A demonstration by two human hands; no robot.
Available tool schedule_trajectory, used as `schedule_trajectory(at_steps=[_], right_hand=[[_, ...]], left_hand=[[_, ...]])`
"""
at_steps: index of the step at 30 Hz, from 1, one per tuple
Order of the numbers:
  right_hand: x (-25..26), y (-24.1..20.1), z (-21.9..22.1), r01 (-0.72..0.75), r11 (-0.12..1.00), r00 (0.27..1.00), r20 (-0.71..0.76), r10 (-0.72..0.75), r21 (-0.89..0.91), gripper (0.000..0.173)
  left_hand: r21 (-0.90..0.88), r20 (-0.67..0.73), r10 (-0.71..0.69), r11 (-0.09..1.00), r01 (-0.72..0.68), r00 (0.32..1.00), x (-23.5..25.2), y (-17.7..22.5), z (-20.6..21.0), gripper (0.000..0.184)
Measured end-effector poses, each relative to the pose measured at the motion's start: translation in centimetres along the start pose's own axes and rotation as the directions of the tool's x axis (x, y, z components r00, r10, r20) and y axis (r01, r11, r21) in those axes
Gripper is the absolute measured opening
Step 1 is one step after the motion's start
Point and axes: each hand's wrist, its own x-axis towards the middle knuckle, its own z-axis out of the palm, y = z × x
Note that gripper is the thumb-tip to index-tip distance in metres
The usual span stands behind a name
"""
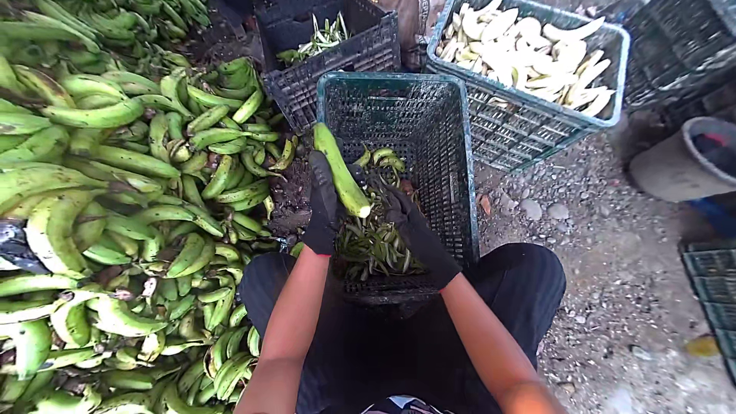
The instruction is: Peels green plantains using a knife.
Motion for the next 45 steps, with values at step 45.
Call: schedule_trajectory(at_steps=[45], right_hand=[[3.9,-5.8,-1.4,-0.166,0.902,0.877,-0.478,-0.05,-0.398,0.061]], left_hand=[[0.145,0.023,-0.06,0.988,0.056,0.998,-2.1,-1.2,0.7,0.067]])
